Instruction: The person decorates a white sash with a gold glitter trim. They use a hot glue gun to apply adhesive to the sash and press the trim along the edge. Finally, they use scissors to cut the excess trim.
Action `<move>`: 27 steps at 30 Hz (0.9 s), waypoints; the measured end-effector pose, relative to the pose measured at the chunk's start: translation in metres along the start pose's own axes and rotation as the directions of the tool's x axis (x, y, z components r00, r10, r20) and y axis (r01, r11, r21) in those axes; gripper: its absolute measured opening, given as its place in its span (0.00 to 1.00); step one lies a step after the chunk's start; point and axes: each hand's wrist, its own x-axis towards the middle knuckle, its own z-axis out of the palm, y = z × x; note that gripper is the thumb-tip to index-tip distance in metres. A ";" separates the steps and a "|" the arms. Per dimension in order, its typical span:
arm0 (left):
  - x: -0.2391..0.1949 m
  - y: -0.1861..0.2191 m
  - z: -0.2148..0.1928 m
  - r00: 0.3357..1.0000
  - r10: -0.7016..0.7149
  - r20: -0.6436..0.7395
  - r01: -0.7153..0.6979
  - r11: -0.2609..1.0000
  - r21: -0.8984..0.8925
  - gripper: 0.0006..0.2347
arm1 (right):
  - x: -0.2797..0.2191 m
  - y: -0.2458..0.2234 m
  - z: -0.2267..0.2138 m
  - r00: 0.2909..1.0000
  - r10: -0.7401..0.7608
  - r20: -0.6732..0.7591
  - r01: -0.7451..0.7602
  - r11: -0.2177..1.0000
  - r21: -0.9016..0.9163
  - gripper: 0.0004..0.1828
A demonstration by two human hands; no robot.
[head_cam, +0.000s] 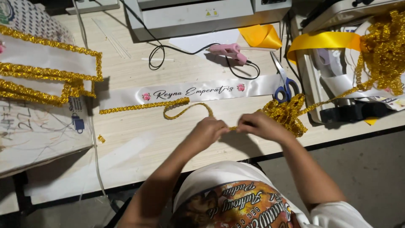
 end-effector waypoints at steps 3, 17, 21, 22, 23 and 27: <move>-0.019 0.002 -0.034 0.999 0.039 0.026 -0.039 0.999 0.013 0.08 | -0.025 0.027 -0.026 0.999 0.040 0.030 -0.042 0.994 0.102 0.16; -0.155 -0.067 -0.118 0.697 -0.701 0.154 0.713 0.652 -0.257 0.09 | -0.097 0.176 -0.069 0.815 0.570 -0.104 -0.560 0.821 0.108 0.18; -0.135 -0.080 -0.095 0.762 -0.638 0.109 0.608 0.763 0.219 0.13 | -0.057 0.152 -0.063 0.857 0.515 0.007 -0.515 0.857 -0.012 0.21; -0.126 -0.093 -0.085 0.835 -0.547 -0.065 0.541 0.793 0.279 0.13 | -0.045 0.144 -0.063 0.849 0.528 0.026 -0.522 0.845 -0.120 0.22; -0.117 -0.105 -0.075 0.878 -0.422 -0.227 0.478 0.805 0.351 0.12 | -0.035 0.136 -0.062 0.839 0.543 0.040 -0.522 0.823 -0.225 0.23; -0.046 -0.095 -0.068 0.885 -0.274 -0.378 0.409 0.844 0.347 0.13 | 0.002 0.102 -0.046 0.830 0.554 0.070 -0.482 0.774 -0.411 0.25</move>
